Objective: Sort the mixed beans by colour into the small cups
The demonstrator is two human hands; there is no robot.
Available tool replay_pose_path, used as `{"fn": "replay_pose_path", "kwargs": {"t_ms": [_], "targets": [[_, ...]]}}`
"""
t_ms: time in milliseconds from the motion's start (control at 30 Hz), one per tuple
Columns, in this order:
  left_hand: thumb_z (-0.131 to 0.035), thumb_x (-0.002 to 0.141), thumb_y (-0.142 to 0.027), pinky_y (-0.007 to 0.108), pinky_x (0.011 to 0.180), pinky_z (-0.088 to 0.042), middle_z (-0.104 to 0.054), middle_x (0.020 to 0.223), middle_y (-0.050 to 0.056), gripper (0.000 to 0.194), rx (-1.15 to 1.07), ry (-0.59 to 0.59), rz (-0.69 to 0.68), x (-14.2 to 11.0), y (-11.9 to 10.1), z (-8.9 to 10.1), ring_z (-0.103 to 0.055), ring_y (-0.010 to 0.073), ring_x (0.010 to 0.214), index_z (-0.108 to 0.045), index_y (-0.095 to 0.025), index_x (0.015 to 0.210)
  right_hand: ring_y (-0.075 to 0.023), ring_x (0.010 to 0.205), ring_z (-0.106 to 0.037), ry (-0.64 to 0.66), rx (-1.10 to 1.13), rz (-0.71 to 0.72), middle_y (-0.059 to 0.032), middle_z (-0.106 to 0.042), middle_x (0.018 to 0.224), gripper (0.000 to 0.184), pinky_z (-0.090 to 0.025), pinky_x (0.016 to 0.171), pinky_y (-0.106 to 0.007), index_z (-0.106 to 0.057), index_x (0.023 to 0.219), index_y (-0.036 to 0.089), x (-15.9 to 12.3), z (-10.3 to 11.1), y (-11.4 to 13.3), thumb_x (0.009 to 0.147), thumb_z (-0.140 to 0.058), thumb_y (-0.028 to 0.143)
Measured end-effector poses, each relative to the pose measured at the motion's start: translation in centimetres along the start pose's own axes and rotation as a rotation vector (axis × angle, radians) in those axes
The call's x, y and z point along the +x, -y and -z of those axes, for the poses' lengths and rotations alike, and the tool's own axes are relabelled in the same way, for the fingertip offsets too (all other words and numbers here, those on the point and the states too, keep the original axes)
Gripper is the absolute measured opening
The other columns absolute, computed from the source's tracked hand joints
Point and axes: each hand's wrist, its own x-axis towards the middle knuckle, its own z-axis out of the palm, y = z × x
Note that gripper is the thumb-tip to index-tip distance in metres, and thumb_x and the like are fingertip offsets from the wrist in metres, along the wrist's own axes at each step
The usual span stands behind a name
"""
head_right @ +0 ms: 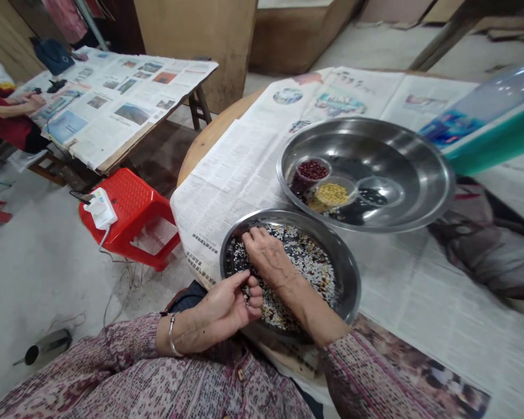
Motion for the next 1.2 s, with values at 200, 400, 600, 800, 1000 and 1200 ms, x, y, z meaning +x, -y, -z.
{"fn": "replay_pose_path", "kwargs": {"t_ms": [200,400,600,800,1000,1200], "targets": [[-0.031,0.103,-0.024,0.023,0.065,-0.048,-0.059,0.074,0.008,0.04,-0.073,-0.07,-0.104,0.9,0.1,-1.4,-0.06,0.0134,0.068,-0.06,-0.007,0.082,-0.0154,0.066,-0.062,-0.149,0.311,-0.28,-0.0027,-0.071,0.078,0.015,-0.047,0.063,-0.028,-0.068,0.084,0.02,-1.4,3.6,-1.3,0.081,-0.053,0.022],[-0.041,0.097,-0.013,0.018,0.06,-0.044,-0.055,0.072,0.002,0.025,-0.224,-0.099,-0.212,2.5,0.1,-1.6,-0.051,0.0081,0.061,-0.056,-0.012,0.078,-0.0165,0.079,-0.069,-0.06,0.52,-0.08,-0.0036,-0.075,0.09,0.019,-0.053,0.072,-0.029,-0.073,0.088,0.025,-4.4,6.4,0.8,0.087,-0.056,0.032],[-0.038,0.101,-0.027,0.014,0.042,-0.018,-0.033,0.057,-0.006,0.036,-0.08,-0.01,0.013,1.2,-0.7,-1.0,-0.027,0.005,0.044,-0.042,-0.016,0.067,-0.0207,0.078,-0.064,-0.124,0.313,-0.247,-0.0085,-0.069,0.088,0.033,-0.052,0.074,-0.035,-0.07,0.098,0.02,-4.5,2.5,-1.8,0.09,-0.055,0.048],[-0.049,0.095,-0.028,0.014,0.043,-0.017,-0.03,0.06,-0.007,0.029,-0.038,0.04,0.055,0.3,-0.4,-0.3,-0.025,0.0047,0.046,-0.041,-0.018,0.069,-0.0277,0.094,-0.059,-0.205,0.208,-0.195,-0.0147,-0.063,0.099,0.04,-0.05,0.084,-0.043,-0.062,0.114,0.015,-3.1,-1.1,-1.4,0.09,-0.054,0.046],[-0.048,0.096,-0.028,0.014,0.043,-0.019,-0.031,0.06,-0.007,0.03,-0.046,0.026,0.066,0.0,-0.3,-0.3,-0.027,0.0045,0.046,-0.04,-0.017,0.069,-0.0266,0.095,-0.06,-0.26,0.22,-0.254,-0.0144,-0.064,0.102,0.032,-0.05,0.088,-0.043,-0.063,0.112,0.015,-1.3,-1.3,-1.4,0.089,-0.054,0.035],[-0.046,0.097,-0.027,0.014,0.044,-0.02,-0.031,0.06,-0.007,0.031,-0.044,0.044,0.049,0.0,-0.3,-0.2,-0.027,0.0045,0.046,-0.04,-0.017,0.069,-0.0246,0.093,-0.061,-0.203,0.229,-0.219,-0.0129,-0.067,0.098,0.022,-0.049,0.087,-0.039,-0.068,0.098,0.015,-0.5,-0.9,-1.7,0.087,-0.051,0.026]]}}
